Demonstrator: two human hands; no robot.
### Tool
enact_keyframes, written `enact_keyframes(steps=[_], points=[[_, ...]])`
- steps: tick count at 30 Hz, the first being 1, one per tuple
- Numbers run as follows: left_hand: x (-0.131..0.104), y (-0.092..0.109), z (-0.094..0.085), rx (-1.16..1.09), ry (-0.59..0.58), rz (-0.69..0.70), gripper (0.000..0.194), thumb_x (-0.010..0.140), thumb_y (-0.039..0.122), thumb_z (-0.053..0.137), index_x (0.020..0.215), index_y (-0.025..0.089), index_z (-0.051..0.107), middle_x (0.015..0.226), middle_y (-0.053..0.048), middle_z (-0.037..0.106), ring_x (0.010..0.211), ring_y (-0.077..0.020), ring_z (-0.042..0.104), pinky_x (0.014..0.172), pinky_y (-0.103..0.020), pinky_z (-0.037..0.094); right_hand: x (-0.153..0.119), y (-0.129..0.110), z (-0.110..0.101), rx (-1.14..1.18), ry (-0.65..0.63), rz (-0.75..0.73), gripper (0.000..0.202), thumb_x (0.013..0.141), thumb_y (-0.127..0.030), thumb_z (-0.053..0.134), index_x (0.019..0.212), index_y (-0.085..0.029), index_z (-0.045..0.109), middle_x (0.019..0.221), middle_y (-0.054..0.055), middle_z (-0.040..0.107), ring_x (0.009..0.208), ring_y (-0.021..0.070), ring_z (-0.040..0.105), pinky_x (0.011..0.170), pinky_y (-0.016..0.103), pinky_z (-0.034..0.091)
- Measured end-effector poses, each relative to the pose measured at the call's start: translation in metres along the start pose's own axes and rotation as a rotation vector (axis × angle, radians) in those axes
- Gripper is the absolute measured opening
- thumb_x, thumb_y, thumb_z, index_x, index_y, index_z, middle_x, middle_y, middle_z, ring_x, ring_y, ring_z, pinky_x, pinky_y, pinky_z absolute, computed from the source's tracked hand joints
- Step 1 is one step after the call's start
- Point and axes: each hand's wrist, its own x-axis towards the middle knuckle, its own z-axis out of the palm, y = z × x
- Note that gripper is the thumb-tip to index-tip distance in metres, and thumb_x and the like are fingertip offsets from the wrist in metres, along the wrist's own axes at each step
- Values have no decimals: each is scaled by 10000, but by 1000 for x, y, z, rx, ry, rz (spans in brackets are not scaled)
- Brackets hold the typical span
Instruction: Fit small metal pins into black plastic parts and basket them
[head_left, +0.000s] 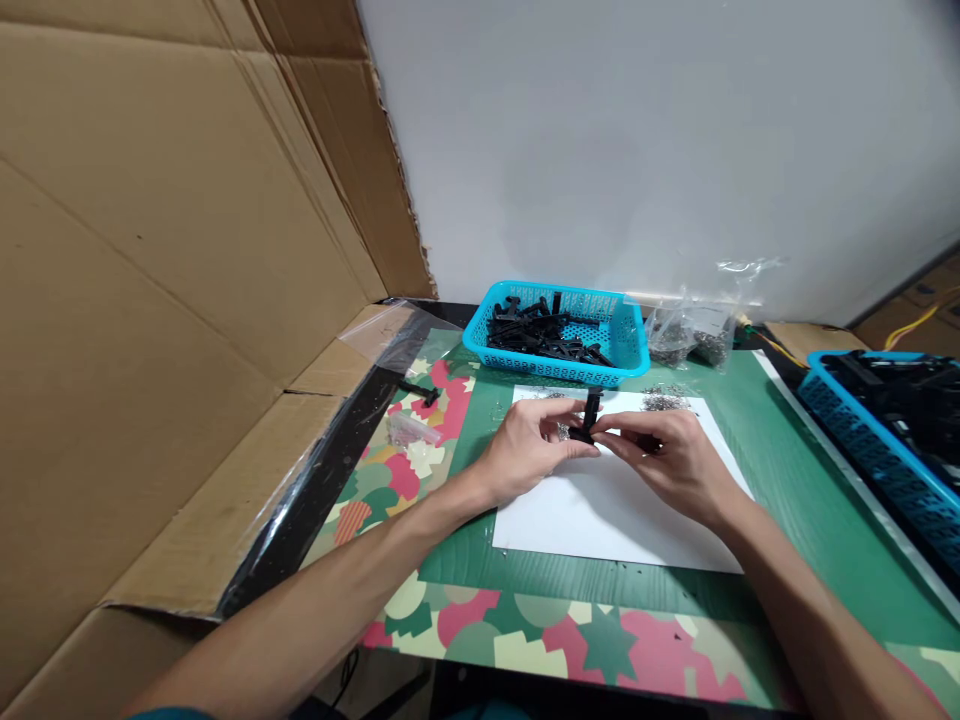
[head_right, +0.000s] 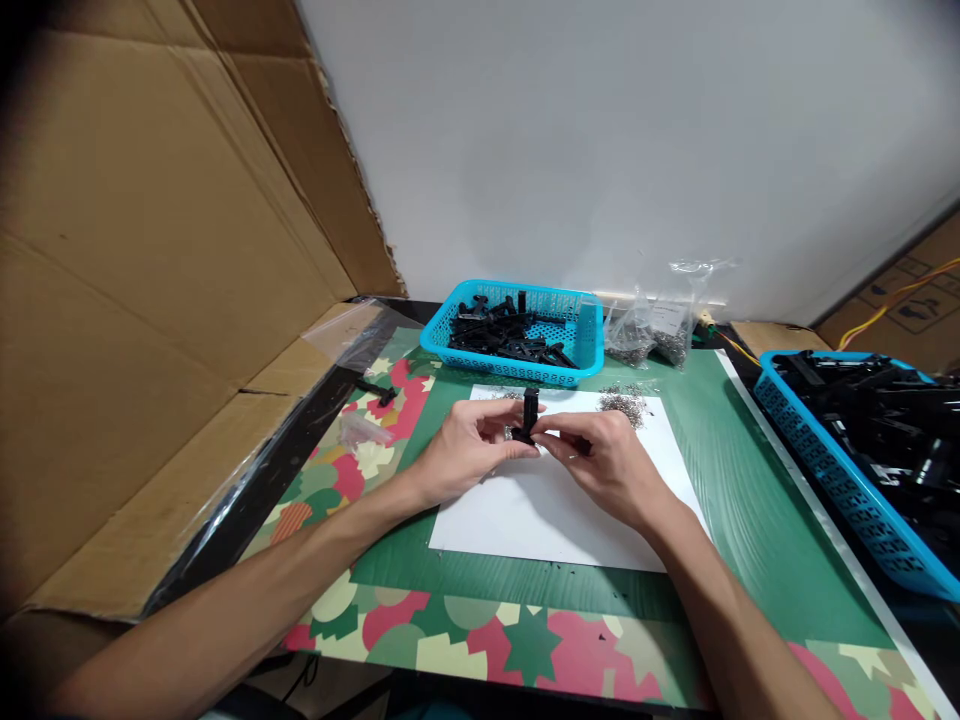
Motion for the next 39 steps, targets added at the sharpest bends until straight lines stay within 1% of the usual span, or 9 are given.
enact_keyframes(steps=[3,6,10,14,20,27,31,34,39], points=[[1,3,1,-58,18,14,335,764,199,898,1088,146,827,1092,-108,831,953,-235,749,752,-297,559,0,-1,-2,43,-3,52,205,993,-314,680,924,-188,827,522,-46,503,469,105,395,464,248,316],[1,4,2,-67,38,4,386,750,276,930,1091,139,814,1111,-124,826,953,-246,759,705,-294,571,0,-1,-3,69,14,71,244,1005,-365,674,938,-186,826,538,-48,464,492,106,373,472,251,310],[0,7,2,-80,24,-5,404,745,257,930,1112,141,807,1140,-129,819,974,-251,763,663,-274,575,1,0,-6,75,9,60,231,998,-365,691,924,-195,829,556,-26,564,488,109,436,469,247,343],[-2,11,3,-118,19,-23,440,717,280,958,1102,130,806,1115,-132,820,975,-252,762,651,-259,573,-1,2,-6,153,33,54,172,970,-315,723,905,-212,844,798,55,806,631,166,692,551,250,509],[-4,19,5,-172,11,-48,522,653,390,1000,1063,129,808,1000,-112,820,887,-242,762,656,-283,598,-2,2,-7,266,33,109,171,940,-343,755,883,-224,863,871,81,840,754,237,780,643,300,611],[-6,21,6,-307,-23,-129,562,640,378,1003,1106,138,800,1061,-125,817,706,-178,725,451,-215,484,-4,3,-7,350,4,191,249,928,-389,778,824,-176,854,775,84,785,650,185,652,545,277,486],[-5,16,6,-331,-43,-146,599,644,372,1004,1150,133,789,1066,-126,817,517,-91,608,357,-184,401,-3,1,-5,403,-9,229,277,927,-417,769,824,-169,838,643,29,671,532,113,463,477,255,337],[-5,14,6,-326,-50,-163,646,653,398,1001,1199,133,777,1000,-108,817,453,-66,539,336,-191,398,-2,0,-4,433,-8,257,279,928,-421,763,823,-168,818,576,-14,555,509,93,354,470,251,261],[-6,14,8,-280,8,-153,673,649,436,1000,1212,140,781,950,-95,803,514,-101,595,396,-213,417,-2,1,-4,458,-29,278,284,935,-425,756,842,-160,797,581,-27,504,528,95,331,482,253,242]])
